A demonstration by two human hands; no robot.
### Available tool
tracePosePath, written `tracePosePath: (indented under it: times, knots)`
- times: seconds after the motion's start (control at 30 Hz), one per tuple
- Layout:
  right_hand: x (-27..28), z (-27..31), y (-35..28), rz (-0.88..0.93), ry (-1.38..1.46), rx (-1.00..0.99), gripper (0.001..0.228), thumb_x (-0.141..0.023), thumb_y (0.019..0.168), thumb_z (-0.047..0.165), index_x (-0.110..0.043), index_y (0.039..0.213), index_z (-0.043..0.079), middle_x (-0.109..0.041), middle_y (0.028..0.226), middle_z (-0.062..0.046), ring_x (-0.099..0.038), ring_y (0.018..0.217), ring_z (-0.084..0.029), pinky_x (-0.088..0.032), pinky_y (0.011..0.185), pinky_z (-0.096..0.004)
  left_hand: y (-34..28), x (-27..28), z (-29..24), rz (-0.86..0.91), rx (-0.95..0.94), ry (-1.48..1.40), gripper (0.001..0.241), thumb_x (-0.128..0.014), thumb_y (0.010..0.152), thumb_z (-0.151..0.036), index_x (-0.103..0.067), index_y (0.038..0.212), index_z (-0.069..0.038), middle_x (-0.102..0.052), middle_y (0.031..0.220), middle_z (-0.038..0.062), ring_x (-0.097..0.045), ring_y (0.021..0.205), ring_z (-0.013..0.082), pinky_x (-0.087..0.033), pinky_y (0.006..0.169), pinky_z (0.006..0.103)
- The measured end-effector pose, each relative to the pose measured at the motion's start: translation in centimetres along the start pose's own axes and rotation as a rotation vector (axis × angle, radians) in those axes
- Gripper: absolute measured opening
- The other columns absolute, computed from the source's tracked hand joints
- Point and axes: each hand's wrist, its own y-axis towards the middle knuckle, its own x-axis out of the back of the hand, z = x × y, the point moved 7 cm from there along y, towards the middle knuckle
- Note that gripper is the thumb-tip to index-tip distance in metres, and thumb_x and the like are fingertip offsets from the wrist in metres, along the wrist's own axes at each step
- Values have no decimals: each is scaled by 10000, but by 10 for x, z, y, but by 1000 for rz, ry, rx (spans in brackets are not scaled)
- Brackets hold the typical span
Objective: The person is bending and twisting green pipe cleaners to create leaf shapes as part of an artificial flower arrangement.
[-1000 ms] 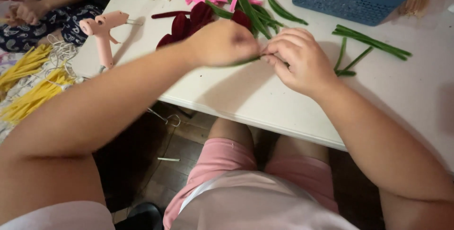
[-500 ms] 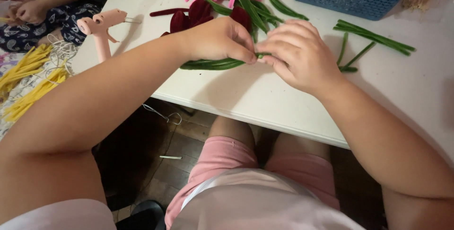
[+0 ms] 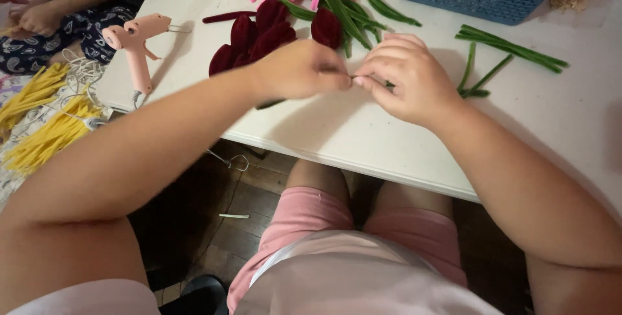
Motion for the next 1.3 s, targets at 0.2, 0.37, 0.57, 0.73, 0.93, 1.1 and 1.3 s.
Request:
tracePosePath:
  times: [0.2,0.37,0.57,0.73,0.93,1.1,1.3]
  knots:
    - [22,20,5,-143,-152,244,41,-830,966,36,-808,998,47,-797,1028,-72,-727,1019,-277,-497,1032,-478,3,-5,24,179,283,-623,245,-704,886,-363,-806,969,-156,-810,985,-21,-713,941,71,-501,863,225]
    - [13,13,4,-53,-137,136,113,-791,998,173,-822,1058,82,-783,1038,-55,-708,1057,-251,-451,1096,-482,5,-7,23,143,292,-496,211,-741,825,-344,-795,934,-172,-746,959,-50,-656,1018,98,-460,1044,274]
    - [-8,-18,-7,50,271,-257,117,-795,943,182,-763,1000,85,-768,964,-83,-714,1029,-292,-471,1042,-480,5,-5,20,-61,16,-176,239,-824,789,-401,-801,932,-211,-753,827,-25,-736,849,190,-567,832,351]
    - [-33,-41,-19,207,757,-923,116,-804,855,121,-775,959,82,-795,956,-23,-726,905,-96,-563,869,-233,-13,-3,-31,-358,-573,503,73,-741,766,-258,-722,758,-188,-653,719,-44,-625,892,275,-353,990,604]
    - [-30,-53,-27,93,958,-1148,142,-769,823,31,-718,952,58,-769,945,-51,-713,885,-129,-597,850,-255,-37,7,-60,-721,-872,1002,182,-646,1012,4,-676,852,-76,-618,837,27,-606,955,250,-403,1128,597]
    - [-42,-70,-40,156,1177,-1268,205,-635,986,215,-635,1099,44,-724,964,-183,-714,838,-273,-627,831,-472,-29,1,-56,-717,-1137,1136,129,-623,1118,-74,-741,1071,-96,-667,1018,-16,-581,1192,185,-430,1164,568]
    - [-19,-134,-41,-262,750,-902,211,-583,1068,286,-656,1029,92,-677,824,-22,-660,729,-94,-581,732,-220,-2,44,-27,-1193,-621,123,449,-803,894,-426,-613,1061,-55,-605,1228,154,-546,1207,359,-374,1086,510]
